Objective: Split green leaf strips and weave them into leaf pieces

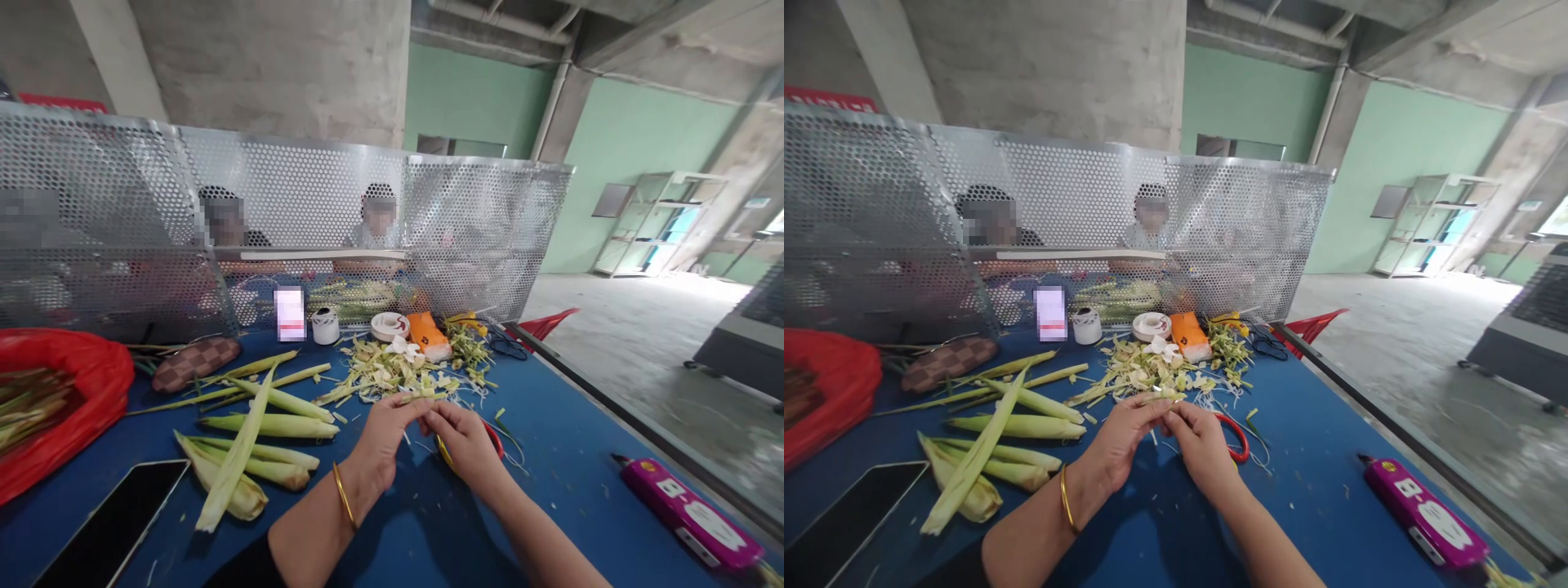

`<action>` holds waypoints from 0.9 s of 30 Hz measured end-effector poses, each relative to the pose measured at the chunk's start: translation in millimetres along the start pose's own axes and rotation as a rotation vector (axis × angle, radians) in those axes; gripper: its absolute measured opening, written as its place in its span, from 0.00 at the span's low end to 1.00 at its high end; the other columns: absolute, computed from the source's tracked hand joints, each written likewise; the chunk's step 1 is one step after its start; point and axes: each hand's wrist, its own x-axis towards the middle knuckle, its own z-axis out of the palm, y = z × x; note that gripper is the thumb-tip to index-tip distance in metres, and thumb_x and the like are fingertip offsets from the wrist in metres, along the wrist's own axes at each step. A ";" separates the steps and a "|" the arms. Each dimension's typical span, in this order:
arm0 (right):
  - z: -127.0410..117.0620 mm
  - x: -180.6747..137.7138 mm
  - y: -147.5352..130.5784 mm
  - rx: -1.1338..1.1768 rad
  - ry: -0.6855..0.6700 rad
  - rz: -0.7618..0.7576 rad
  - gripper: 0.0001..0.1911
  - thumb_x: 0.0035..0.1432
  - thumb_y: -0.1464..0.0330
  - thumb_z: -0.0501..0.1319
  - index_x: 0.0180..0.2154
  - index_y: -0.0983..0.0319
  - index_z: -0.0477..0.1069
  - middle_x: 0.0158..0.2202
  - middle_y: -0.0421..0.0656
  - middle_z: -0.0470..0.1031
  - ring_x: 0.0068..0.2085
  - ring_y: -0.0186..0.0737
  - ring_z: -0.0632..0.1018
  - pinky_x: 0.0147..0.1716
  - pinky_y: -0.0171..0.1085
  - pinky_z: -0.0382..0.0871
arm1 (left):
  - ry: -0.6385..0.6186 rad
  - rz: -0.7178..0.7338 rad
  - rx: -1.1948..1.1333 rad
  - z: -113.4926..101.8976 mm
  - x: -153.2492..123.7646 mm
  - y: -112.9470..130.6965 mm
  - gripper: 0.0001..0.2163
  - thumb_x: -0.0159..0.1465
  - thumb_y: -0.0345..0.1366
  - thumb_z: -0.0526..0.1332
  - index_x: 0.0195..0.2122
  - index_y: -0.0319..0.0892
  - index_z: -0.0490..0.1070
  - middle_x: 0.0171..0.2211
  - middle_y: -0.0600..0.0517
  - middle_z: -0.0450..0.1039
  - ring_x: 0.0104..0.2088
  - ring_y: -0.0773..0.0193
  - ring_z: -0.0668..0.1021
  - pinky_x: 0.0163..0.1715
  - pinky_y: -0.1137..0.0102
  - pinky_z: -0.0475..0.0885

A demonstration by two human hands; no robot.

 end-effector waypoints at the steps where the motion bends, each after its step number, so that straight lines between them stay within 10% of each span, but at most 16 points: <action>1: 0.3 -1.1 0.3 -0.028 0.014 -0.014 0.17 0.60 0.60 0.55 0.24 0.62 0.69 0.24 0.41 0.71 0.29 0.39 0.70 0.31 0.35 0.62 | 0.024 0.044 0.051 0.7 -0.1 1.8 0.09 0.44 0.37 0.72 0.21 0.38 0.76 0.22 0.52 0.73 0.26 0.67 0.72 0.31 0.72 0.66; 9: 10.1 -9.4 -3.2 -0.598 0.147 -0.202 0.15 0.62 0.70 0.49 0.24 0.60 0.65 0.24 0.43 0.69 0.27 0.40 0.68 0.30 0.37 0.56 | 0.261 0.124 0.171 1.2 3.0 -2.0 0.07 0.41 0.34 0.72 0.18 0.39 0.75 0.19 0.54 0.73 0.25 0.65 0.71 0.29 0.71 0.64; 20: 6.4 -3.3 -4.0 0.013 0.012 0.030 0.17 0.61 0.59 0.54 0.25 0.61 0.70 0.25 0.41 0.73 0.31 0.40 0.72 0.33 0.35 0.64 | 0.039 -0.018 0.102 -8.6 4.2 6.0 0.13 0.47 0.44 0.70 0.20 0.39 0.74 0.19 0.51 0.71 0.23 0.66 0.72 0.33 0.68 0.66; 27: 4.3 -5.0 -5.4 -0.045 0.079 0.042 0.16 0.58 0.60 0.56 0.23 0.61 0.70 0.22 0.39 0.69 0.25 0.37 0.67 0.27 0.34 0.59 | 0.079 -0.043 0.052 -1.8 -0.2 -1.9 0.17 0.45 0.47 0.71 0.25 0.38 0.76 0.25 0.50 0.73 0.27 0.65 0.72 0.34 0.69 0.65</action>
